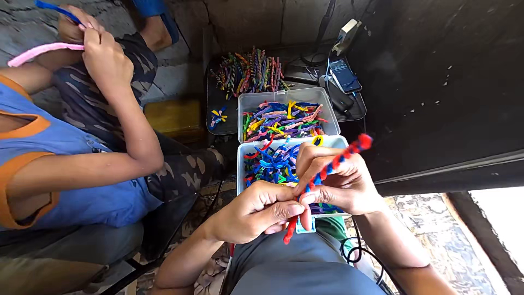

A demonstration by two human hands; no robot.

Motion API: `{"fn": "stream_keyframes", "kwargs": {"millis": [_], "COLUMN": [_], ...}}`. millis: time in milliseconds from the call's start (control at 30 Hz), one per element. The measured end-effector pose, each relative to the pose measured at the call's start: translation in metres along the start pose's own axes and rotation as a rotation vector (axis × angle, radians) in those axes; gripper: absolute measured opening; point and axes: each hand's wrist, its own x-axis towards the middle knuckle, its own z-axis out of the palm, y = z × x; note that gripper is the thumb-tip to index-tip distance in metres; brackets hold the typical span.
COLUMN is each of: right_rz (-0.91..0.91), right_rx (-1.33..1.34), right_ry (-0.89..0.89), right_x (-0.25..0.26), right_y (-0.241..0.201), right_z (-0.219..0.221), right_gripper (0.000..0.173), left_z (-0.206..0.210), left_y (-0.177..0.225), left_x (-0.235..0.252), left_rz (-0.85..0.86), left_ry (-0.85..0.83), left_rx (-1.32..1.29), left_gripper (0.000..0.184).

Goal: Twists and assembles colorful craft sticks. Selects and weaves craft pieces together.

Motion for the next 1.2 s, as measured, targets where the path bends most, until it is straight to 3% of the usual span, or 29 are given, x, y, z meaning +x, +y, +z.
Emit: {"fn": "stream_keyframes", "kwargs": {"millis": [200, 267, 333, 467, 567, 633, 800, 867, 933, 1100, 1200], "right_rz": [0.049, 0.073, 0.131, 0.127, 0.056, 0.079, 0.136, 0.138, 0.150, 0.203, 0.144], "right_rx": [-0.279, -0.340, -0.224, 0.153, 0.137, 0.056, -0.102, -0.177, -0.191, 0.149, 0.219], "right_ry": [0.244, 0.289, 0.220, -0.088, -0.038, 0.060, 0.262, 0.319, 0.318, 0.042, -0.043], "right_x": [-0.003, -0.003, -0.002, 0.003, 0.001, -0.002, -0.005, -0.005, -0.005, -0.001, 0.001], "right_y": [-0.003, -0.002, -0.003, 0.003, 0.003, -0.001, -0.001, -0.001, -0.002, 0.003, 0.006], "right_z": [0.015, 0.019, 0.015, -0.001, 0.004, 0.008, 0.019, 0.024, 0.025, 0.009, 0.006], "right_gripper": [0.021, 0.022, 0.020, 0.013, 0.013, 0.019, 0.025, 0.024, 0.022, 0.015, 0.010], "left_z": [0.006, 0.007, 0.007, 0.001, -0.001, 0.001, 0.011, 0.013, 0.012, 0.001, -0.003], "left_y": [-0.010, -0.013, -0.010, -0.002, -0.001, -0.002, -0.013, -0.017, -0.016, -0.002, 0.000], "left_x": [-0.002, -0.003, -0.004, -0.003, -0.001, -0.001, -0.001, -0.001, -0.003, -0.007, -0.005], "left_rz": [0.106, 0.100, 0.087, -0.034, -0.072, -0.022, 0.150, 0.158, 0.131, -0.058, -0.108], "left_ry": [0.291, 0.338, 0.297, 0.076, 0.001, 0.047, 0.341, 0.404, 0.380, 0.093, -0.037], "left_rx": [0.685, 0.775, 0.649, 0.026, -0.150, -0.005, 0.739, 0.868, 0.756, -0.164, -0.437], "left_gripper": [0.032, 0.034, 0.031, 0.026, 0.026, 0.027, 0.032, 0.035, 0.033, 0.026, 0.023]}}
